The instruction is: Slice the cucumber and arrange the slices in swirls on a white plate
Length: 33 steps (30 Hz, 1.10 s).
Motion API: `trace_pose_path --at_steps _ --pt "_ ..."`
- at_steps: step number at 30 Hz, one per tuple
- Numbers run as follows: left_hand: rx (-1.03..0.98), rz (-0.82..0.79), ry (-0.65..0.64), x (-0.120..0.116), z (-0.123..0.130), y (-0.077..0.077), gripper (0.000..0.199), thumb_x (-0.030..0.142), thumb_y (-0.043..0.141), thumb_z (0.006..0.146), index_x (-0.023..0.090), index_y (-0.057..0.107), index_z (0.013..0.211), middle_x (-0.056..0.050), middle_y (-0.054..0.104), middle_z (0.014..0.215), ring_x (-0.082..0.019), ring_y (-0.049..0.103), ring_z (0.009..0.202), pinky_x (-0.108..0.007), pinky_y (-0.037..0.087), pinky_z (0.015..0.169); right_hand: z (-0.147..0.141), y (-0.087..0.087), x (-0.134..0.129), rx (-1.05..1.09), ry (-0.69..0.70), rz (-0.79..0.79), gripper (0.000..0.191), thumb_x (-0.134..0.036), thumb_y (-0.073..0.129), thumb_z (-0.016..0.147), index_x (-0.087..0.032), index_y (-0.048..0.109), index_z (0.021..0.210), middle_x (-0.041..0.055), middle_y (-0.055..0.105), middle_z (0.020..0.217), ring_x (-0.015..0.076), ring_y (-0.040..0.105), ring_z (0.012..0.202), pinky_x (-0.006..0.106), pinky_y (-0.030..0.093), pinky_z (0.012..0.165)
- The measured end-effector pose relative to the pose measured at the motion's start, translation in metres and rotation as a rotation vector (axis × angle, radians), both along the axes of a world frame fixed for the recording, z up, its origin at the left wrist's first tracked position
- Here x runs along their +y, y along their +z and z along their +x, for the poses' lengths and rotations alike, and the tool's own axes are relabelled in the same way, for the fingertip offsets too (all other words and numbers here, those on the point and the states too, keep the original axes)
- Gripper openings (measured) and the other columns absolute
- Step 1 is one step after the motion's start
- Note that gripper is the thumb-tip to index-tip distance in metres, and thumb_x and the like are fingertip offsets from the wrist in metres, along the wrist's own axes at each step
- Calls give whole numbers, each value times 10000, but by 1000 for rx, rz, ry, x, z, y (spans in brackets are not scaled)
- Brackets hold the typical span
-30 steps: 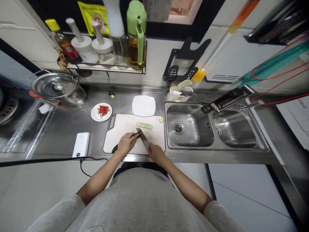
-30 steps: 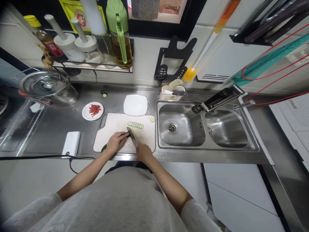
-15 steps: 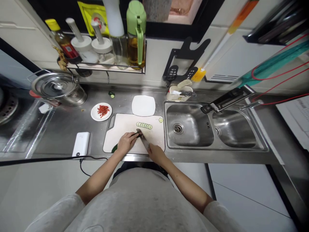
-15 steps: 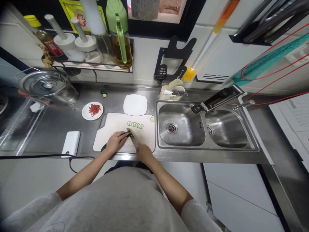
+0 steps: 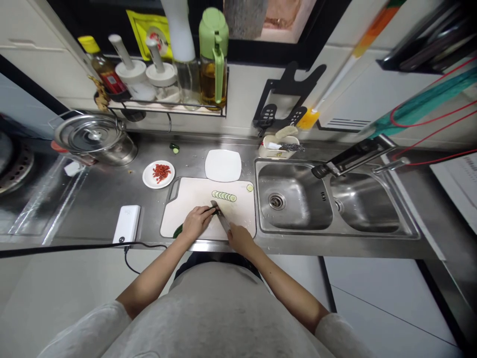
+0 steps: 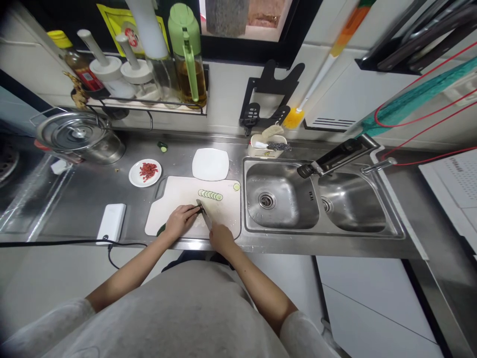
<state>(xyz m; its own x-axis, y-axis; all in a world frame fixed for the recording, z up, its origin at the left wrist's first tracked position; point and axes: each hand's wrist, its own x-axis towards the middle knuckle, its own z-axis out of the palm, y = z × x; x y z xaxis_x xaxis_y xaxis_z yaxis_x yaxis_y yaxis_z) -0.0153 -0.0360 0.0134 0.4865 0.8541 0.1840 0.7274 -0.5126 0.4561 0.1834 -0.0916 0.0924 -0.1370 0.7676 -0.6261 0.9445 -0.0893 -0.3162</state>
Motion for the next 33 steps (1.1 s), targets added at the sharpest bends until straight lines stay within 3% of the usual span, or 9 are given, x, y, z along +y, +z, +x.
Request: trace_pose_path --at_steps 22,33 --pt "-8 25 -5 1 2 -1 325 314 465 945 266 645 1212 -66 658 1108 -185 587 951 -356 515 862 -4 -5 1 -15 -5 -9 272 -175 368 941 -106 540 1139 160 675 1012 231 638 978 281 379 731" --pt "3 -13 18 0 3 5 322 303 469 943 258 651 1205 -59 662 1113 -194 581 964 -349 518 848 -12 -17 2 -31 -18 5 296 -164 341 943 -100 513 1176 163 678 1003 222 643 967 279 397 737"
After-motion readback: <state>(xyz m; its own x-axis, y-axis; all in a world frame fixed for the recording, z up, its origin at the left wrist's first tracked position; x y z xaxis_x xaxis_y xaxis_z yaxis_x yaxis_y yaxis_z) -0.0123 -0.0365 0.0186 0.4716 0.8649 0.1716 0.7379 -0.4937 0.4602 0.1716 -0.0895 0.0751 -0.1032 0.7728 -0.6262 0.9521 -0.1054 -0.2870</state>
